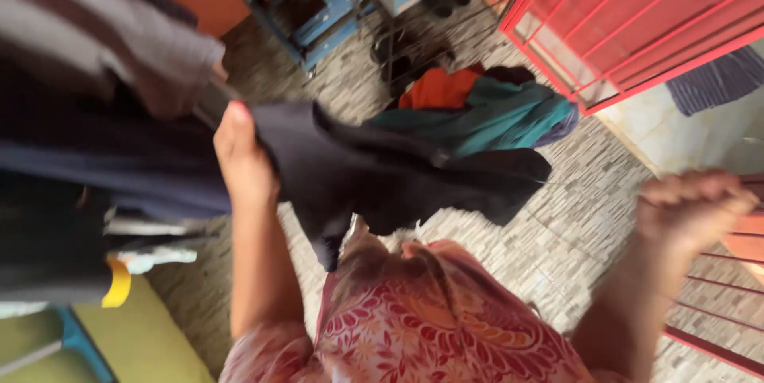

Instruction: The person removes multiple shirts and a pair of shorts from wire hangers on a clothing rack and places them onto a pile on the floor. The items include a teal t-shirt, a black polo shirt, patterned shorts, a black and yellow shirt, a grey polo, a white graphic tee, a black polo with red trim, a dark blue shirt, and a white long-sleeve shirt.

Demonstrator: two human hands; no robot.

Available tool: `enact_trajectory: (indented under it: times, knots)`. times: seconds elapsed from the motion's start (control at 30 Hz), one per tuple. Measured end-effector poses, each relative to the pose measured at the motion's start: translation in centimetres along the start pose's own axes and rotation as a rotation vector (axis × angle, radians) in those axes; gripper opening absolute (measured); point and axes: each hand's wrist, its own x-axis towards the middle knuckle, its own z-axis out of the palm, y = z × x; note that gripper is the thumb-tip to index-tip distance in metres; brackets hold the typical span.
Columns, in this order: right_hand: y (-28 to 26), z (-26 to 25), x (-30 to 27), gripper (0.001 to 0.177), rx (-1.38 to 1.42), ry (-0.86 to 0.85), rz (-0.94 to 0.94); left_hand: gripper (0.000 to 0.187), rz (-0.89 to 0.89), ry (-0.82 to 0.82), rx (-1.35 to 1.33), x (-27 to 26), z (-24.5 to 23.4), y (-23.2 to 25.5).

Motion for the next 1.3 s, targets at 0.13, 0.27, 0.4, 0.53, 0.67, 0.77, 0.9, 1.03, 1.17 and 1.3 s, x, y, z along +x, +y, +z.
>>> enact_trajectory:
  times: [0.13, 0.27, 0.4, 0.53, 0.67, 0.77, 0.9, 1.03, 1.17, 1.3]
  knots:
    - [-1.6, -7.8, 4.8, 0.039, 0.018, -0.191, 0.012, 0.033, 0.040, -0.392, 0.233, 0.3, -1.4, 0.9]
    - [-0.4, -10.8, 5.9, 0.030, 0.205, -0.306, 0.201, 0.023, -0.032, -0.468, 0.137, -0.5, 0.2, 1.1]
    - [0.6, -11.7, 5.2, 0.023, 0.312, -0.158, 0.100, 0.035, -0.012, -0.625, 0.317, -1.6, 7.0, 2.3]
    - [-1.0, -14.1, 3.0, 0.053, 0.479, -0.226, -0.082, 0.035, 0.161, -0.830, 0.303, -0.7, 15.0, -1.2]
    - [-3.3, -17.4, -2.0, 0.047, 0.253, 0.130, -0.331, 0.019, 0.148, -0.888, 0.167, -0.4, 22.3, -12.2]
    - [-3.8, -16.6, -7.0, 0.062, 0.574, 0.088, -0.460, 0.025, 0.086, -1.003, 0.183, -2.8, 26.6, -21.1]
    - [-1.7, -15.9, -11.8, 0.046, 0.105, 0.681, -0.575, 0.062, -0.201, -1.197, 0.359, -4.9, 29.2, -33.4]
    - [0.5, -17.2, -13.8, 0.049, -0.048, 0.861, -0.525, 0.076, 0.188, -1.541, 0.952, -7.5, 28.1, -39.3]
    - [4.4, -20.5, -14.6, 0.057, -0.008, 0.878, -0.510, 0.102, 0.529, -1.618, 1.472, -9.3, 21.8, -44.2]
    - [7.9, -18.2, -12.2, 0.056, 0.010, 0.964, -0.320, 0.099, 0.667, -1.580, 1.465, -9.5, 20.2, -46.4]
